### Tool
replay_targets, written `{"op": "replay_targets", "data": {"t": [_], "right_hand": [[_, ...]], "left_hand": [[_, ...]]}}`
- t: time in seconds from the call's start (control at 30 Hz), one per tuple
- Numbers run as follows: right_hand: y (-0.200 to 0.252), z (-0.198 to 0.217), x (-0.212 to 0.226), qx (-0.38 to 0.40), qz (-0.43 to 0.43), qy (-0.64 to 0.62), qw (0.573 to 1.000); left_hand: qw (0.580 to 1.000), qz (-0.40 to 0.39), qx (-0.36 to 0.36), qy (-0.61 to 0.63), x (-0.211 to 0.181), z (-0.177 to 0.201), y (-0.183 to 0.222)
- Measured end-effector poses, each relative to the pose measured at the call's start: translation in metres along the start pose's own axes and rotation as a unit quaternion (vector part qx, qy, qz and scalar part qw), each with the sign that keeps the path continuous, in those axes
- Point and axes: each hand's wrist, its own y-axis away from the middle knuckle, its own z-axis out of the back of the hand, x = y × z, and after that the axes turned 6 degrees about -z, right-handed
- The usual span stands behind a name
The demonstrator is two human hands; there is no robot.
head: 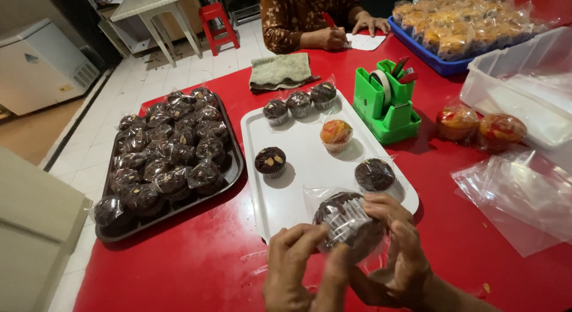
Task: The person is taking individual muffins, placing them into plastic bags, and sealing the bags using a green tape dispenser on a red table.
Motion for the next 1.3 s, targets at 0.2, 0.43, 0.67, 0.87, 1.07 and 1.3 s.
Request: {"op": "replay_targets", "data": {"t": [0.2,0.43,0.67,0.87,1.07,1.3], "right_hand": [[-0.007,0.002,0.004,0.017,0.028,0.043,0.999],[-0.008,0.004,0.015,0.012,-0.03,-0.02,0.999],[-0.003,-0.006,0.017,-0.05,-0.025,-0.02,0.998],[-0.012,-0.006,0.041,-0.058,-0.033,-0.001,0.998],[-0.061,0.065,0.039,0.196,-0.215,-0.041,0.956],[-0.14,0.069,0.039,0.538,-0.239,-0.119,0.8]], "left_hand": [[0.975,0.138,-0.108,0.139,-0.001,-0.014,-0.004],[0.99,0.096,-0.047,0.087,0.016,-0.018,0.034],[0.799,0.387,-0.185,0.422,0.038,-0.056,0.042],[0.764,0.46,-0.079,0.446,0.065,-0.055,0.048],[0.831,0.34,-0.053,0.436,0.02,-0.023,0.012],[0.9,0.247,0.103,0.344,0.025,-0.022,0.012]]}}
